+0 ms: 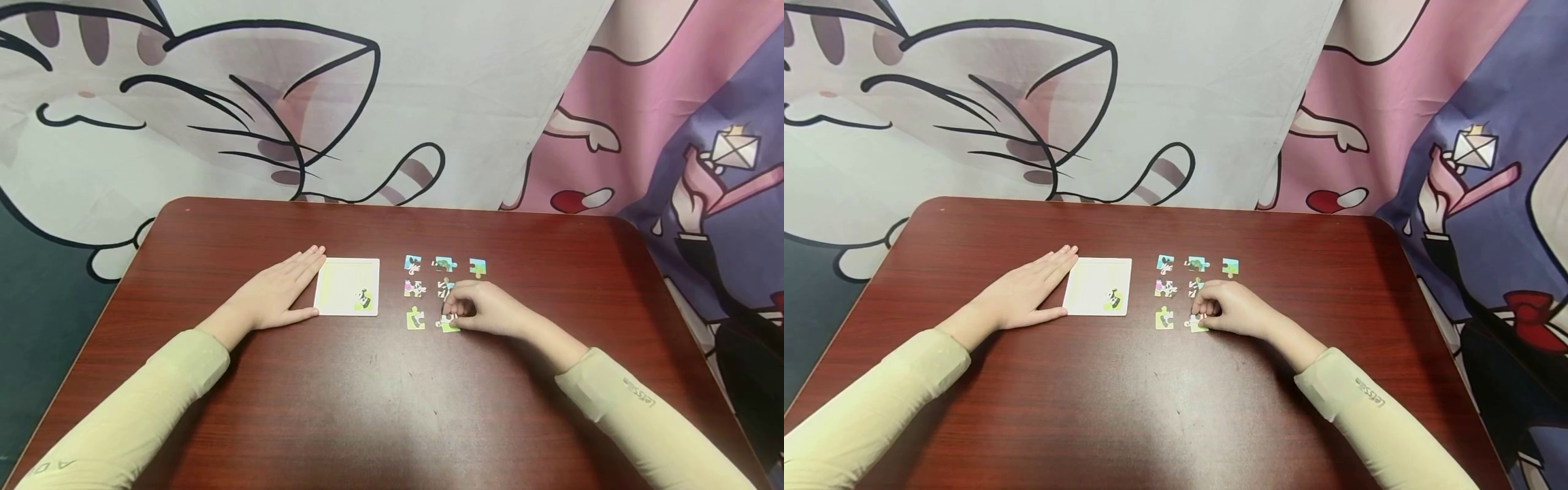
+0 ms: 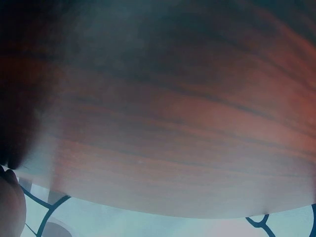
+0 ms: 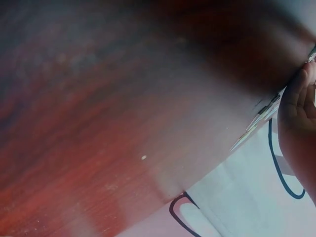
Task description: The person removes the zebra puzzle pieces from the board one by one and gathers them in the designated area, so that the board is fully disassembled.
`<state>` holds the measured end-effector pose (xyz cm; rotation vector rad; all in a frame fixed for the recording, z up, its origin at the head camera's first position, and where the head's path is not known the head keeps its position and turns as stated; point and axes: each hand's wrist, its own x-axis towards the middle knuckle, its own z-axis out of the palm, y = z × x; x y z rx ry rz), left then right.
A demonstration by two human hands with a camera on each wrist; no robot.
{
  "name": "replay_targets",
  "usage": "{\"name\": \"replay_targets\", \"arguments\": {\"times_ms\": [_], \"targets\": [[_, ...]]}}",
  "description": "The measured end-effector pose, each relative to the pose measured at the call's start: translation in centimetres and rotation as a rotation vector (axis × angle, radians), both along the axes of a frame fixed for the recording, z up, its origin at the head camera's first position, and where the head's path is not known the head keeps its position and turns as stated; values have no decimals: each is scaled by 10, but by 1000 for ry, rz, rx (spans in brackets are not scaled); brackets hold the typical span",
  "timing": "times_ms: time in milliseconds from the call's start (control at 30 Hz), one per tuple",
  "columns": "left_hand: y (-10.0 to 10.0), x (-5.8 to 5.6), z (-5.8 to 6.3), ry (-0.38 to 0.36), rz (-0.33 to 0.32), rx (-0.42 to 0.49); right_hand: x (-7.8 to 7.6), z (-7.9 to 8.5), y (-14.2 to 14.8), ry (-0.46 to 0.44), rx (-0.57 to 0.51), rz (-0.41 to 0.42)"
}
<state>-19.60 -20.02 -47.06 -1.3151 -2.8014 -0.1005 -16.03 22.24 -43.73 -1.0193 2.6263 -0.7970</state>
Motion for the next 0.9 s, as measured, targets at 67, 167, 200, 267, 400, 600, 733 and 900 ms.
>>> {"name": "replay_targets", "arguments": {"times_ms": [67, 167, 200, 267, 400, 600, 733, 900], "targets": [[0, 0, 0, -1, 2, -1, 0, 0, 0, 6, 10, -3], [0, 0, -1, -4, 0, 4, 0, -1, 0, 17, 20, -7], [0, 0, -1, -3, 0, 6, 0, -2, -1, 19, 20, -8], [0, 0, -1, 0, -2, 7, 0, -2, -1, 21, 21, -11], [-1, -1, -1, 8, -6, 8, 0, -3, -1, 20, 19, -14], [-1, -1, -2, 8, -2, 11, 0, -1, 0, 25, 3, -3], [-1, -1, -3, 7, -2, 7, -1, 3, 2, 21, -45, -2], [-1, -1, -4, 3, 2, 0, -5, 5, 2, 6, -104, -20]]}}
